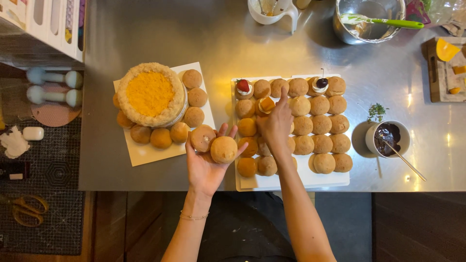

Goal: Arranging and filling cream puffs on a square board to form a cake or display.

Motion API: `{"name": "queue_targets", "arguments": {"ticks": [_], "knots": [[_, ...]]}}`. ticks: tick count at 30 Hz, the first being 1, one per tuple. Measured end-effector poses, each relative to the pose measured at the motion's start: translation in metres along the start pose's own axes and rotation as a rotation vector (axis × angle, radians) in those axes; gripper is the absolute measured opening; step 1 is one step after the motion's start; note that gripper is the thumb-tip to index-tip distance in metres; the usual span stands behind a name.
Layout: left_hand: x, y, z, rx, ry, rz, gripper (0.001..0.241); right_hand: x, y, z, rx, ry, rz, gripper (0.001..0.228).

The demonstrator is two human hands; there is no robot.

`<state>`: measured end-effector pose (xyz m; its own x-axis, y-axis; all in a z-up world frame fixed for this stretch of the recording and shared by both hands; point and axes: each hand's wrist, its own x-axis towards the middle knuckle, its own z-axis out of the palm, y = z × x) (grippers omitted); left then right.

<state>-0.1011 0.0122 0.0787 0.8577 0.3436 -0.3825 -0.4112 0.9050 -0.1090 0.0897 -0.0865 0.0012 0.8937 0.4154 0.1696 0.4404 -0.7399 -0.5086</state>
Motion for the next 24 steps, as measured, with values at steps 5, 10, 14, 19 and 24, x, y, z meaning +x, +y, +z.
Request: {"name": "queue_targets", "arguments": {"ticks": [5, 10, 14, 19, 24], "knots": [[-0.003, 0.007, -0.002, -0.009, 0.018, 0.018, 0.058, 0.004, -0.01, 0.012, -0.09, -0.036, 0.092, 0.119], [-0.003, 0.014, -0.005, -0.029, 0.026, 0.018, 0.058, 0.006, -0.011, 0.005, -0.059, -0.052, 0.092, 0.116], [-0.002, 0.016, -0.006, -0.015, 0.008, 0.012, 0.057, 0.01, -0.007, -0.003, 0.01, -0.023, -0.011, 0.111], [0.0, 0.014, -0.008, -0.007, -0.025, 0.003, 0.056, 0.018, 0.005, -0.011, 0.063, -0.133, -0.102, 0.112], [0.002, 0.013, -0.007, -0.007, -0.012, -0.003, 0.056, 0.027, 0.027, -0.017, 0.377, -0.362, -0.02, 0.111]]}}
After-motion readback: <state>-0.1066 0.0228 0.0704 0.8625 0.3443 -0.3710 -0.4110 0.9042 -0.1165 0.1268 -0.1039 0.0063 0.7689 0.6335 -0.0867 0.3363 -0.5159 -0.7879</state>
